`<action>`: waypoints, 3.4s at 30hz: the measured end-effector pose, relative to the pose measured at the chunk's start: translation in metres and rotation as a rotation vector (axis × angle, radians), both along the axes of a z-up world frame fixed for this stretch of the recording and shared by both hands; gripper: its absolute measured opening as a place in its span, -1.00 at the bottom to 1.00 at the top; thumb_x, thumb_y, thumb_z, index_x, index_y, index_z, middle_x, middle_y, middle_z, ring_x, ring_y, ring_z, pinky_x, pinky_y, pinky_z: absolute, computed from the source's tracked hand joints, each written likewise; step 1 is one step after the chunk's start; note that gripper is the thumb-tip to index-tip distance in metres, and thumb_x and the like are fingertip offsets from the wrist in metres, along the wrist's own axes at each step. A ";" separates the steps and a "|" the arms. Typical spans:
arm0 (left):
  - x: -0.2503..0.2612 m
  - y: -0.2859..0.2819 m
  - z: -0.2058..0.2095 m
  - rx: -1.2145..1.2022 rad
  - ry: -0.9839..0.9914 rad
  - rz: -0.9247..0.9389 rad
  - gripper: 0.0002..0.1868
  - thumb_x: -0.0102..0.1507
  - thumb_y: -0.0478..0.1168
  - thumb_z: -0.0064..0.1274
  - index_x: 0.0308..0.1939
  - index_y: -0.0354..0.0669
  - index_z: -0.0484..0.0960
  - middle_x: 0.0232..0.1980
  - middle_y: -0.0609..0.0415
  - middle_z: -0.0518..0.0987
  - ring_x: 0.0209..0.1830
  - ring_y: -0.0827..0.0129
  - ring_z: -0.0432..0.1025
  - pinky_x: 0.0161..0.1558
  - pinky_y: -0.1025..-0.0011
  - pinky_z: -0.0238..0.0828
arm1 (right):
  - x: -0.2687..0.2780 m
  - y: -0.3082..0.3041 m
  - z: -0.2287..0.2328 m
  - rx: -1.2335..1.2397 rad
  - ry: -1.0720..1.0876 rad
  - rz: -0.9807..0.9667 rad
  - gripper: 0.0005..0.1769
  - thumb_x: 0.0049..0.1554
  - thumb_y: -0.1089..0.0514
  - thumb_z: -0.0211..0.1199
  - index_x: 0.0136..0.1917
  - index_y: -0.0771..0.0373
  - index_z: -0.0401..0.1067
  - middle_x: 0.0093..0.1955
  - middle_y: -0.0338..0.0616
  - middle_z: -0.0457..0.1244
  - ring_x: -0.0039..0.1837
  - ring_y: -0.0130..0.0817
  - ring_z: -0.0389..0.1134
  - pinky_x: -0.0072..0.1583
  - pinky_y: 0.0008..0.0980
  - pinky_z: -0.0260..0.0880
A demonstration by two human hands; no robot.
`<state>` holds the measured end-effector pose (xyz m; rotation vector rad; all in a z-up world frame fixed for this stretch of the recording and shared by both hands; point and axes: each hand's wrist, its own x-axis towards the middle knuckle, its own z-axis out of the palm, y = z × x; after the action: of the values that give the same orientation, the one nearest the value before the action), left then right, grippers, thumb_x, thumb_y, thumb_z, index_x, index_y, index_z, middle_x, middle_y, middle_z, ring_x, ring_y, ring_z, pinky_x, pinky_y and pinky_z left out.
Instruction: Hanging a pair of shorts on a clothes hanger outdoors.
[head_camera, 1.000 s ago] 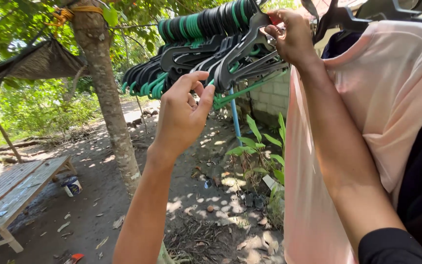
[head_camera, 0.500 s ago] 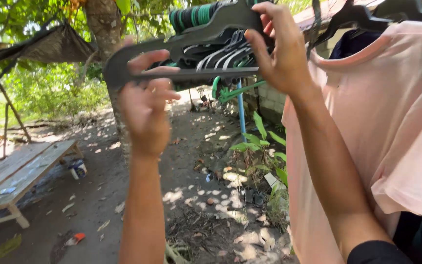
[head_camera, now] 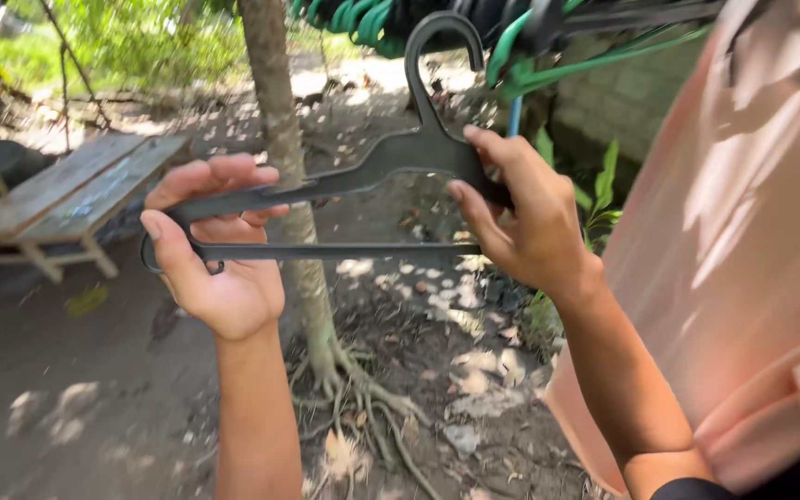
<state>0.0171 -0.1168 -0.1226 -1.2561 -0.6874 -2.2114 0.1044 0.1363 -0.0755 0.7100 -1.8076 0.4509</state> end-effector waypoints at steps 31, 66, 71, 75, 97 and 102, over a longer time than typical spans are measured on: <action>0.036 -0.082 -0.241 0.367 -0.909 0.456 -0.57 0.40 0.11 -0.21 -0.23 -0.20 0.47 -0.45 -0.23 0.53 -0.42 -0.02 0.63 -0.48 0.44 0.66 | -0.002 -0.038 -0.271 0.230 -1.022 -0.008 -0.06 -0.06 -0.26 0.47 0.50 -0.02 0.25 -0.21 -0.25 0.28 -0.20 -0.08 0.46 -0.11 -0.13 0.48; 0.112 -0.282 -0.311 0.505 -0.789 0.218 -0.16 0.40 0.36 -0.40 0.44 -0.26 0.36 0.34 -0.19 0.45 0.31 0.11 0.36 0.14 0.21 0.35 | 0.052 -0.281 -0.362 -0.150 -1.627 0.239 -0.56 0.00 0.20 0.38 0.18 0.14 0.45 -0.36 -0.18 0.33 -0.35 -0.33 0.23 -0.24 -0.31 0.24; 0.124 -0.315 -0.309 0.482 -0.789 0.272 -0.15 0.39 0.37 -0.43 0.42 -0.26 0.34 0.30 -0.15 0.48 0.26 0.15 0.38 0.14 0.23 0.31 | 0.052 -0.314 -0.364 0.076 -1.612 0.338 -0.56 -0.08 0.35 0.13 0.12 0.21 0.39 -0.41 -0.15 0.29 -0.38 -0.21 0.22 -0.26 -0.21 0.21; 0.135 -0.337 -0.300 0.524 -0.725 0.241 -0.28 0.37 0.36 -0.35 -0.04 -0.22 0.63 -0.31 0.01 0.48 -0.42 0.35 0.28 -0.39 0.38 0.14 | 0.056 -0.335 -0.378 0.319 -1.590 0.229 -0.63 -0.12 0.30 0.17 0.01 0.23 0.27 -0.37 -0.03 0.38 -0.34 0.08 0.36 -0.19 -0.01 0.37; 0.180 -0.413 -0.296 0.806 -0.895 0.446 -0.38 0.25 0.41 -0.34 -0.64 0.05 0.25 -0.72 0.29 0.10 -0.74 0.55 -0.11 -0.62 0.49 -0.16 | 0.056 -0.391 -0.396 0.290 -1.310 0.268 -0.54 -0.30 0.30 0.33 -0.07 0.08 0.41 -0.29 -0.28 0.43 -0.37 -0.17 0.42 -0.28 -0.23 0.38; 0.188 -0.413 -0.314 0.864 -0.806 0.455 -0.34 0.20 0.47 -0.28 -0.63 0.03 0.30 -0.68 0.26 0.19 -0.70 0.51 0.01 -0.57 0.44 -0.06 | 0.039 -0.394 -0.384 0.317 -1.158 0.307 -0.62 -0.12 0.19 0.39 -0.02 0.17 0.40 -0.26 -0.10 0.38 -0.32 0.01 0.36 -0.25 -0.13 0.29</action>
<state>0.2055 -0.5296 -0.4367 0.2178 -0.1673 -2.1537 0.1433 -0.2579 -0.4594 1.0680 -2.9062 0.9105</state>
